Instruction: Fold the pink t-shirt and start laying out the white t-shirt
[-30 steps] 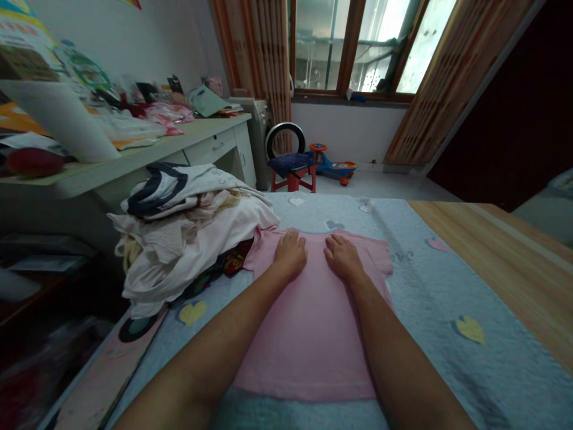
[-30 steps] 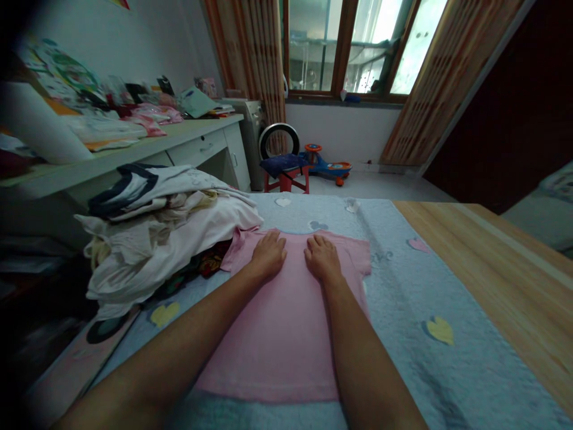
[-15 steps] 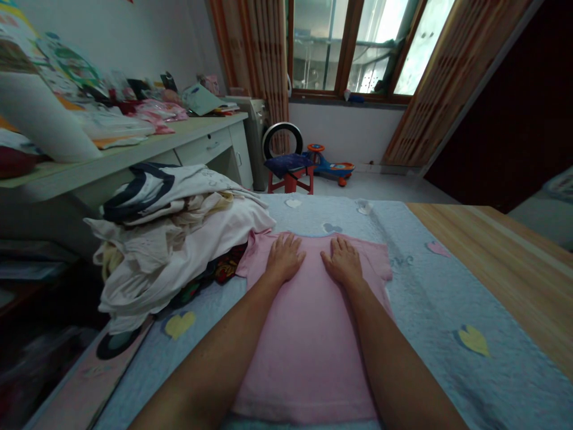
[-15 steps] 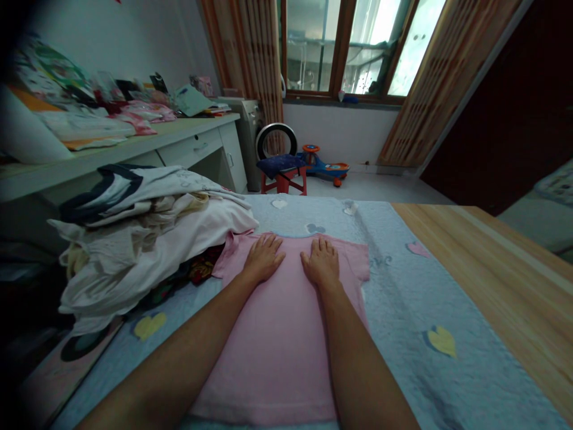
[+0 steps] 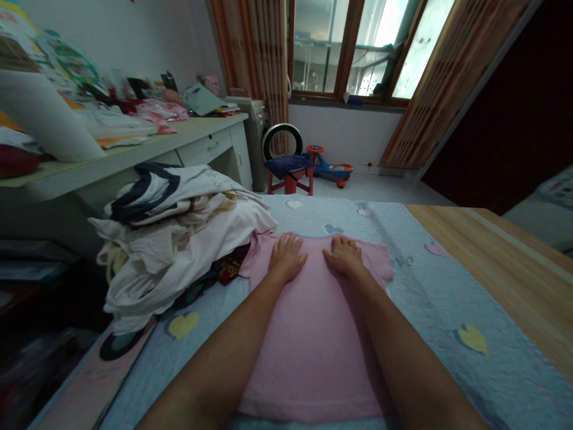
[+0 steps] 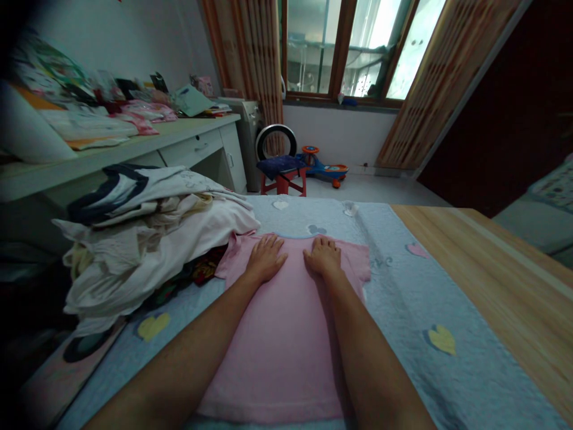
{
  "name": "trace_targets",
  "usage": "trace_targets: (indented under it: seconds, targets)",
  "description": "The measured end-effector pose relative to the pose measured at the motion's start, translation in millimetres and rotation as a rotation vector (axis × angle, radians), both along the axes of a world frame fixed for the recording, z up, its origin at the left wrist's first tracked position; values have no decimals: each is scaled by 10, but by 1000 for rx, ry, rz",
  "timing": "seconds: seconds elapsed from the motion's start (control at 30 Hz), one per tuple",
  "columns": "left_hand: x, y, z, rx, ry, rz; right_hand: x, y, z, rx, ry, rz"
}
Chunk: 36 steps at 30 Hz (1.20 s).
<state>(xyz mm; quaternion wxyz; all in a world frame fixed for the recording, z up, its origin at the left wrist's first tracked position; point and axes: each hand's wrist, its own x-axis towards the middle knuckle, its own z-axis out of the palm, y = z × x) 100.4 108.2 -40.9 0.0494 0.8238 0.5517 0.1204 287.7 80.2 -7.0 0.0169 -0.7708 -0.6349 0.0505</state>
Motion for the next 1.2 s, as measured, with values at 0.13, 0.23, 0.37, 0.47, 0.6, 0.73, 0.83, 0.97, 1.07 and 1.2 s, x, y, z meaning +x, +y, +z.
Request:
trace_targets:
  seconds: [0.13,0.23,0.37,0.47,0.6,0.73,0.83,0.97,1.07,1.2]
  targets:
    - [4,-11,20,15,7,13,-78,9,-35,102,-54,-55]
    - [5,-16,32,18,6,10,-116,-14,-104,170,-73,-73]
    - [1,-8,41,-2,6,2,-97,-24,-135,217,-45,-55]
    - [-12,11,61,-14,9,-6,-67,-14,-126,250,10,36]
    - [-41,45,107,2,9,-45,-43,10,-127,275,110,237]
    - [-55,74,125,21,14,-52,-25,40,-145,238,147,317]
    - [-53,95,117,-4,30,-64,-18,58,-160,212,126,324]
    - [-64,118,120,-33,51,-110,-24,70,-162,168,86,284]
    - [-75,131,133,-39,49,-127,-30,73,-147,128,69,263]
    - [-76,155,140,-68,19,-232,-31,79,-138,100,64,247]
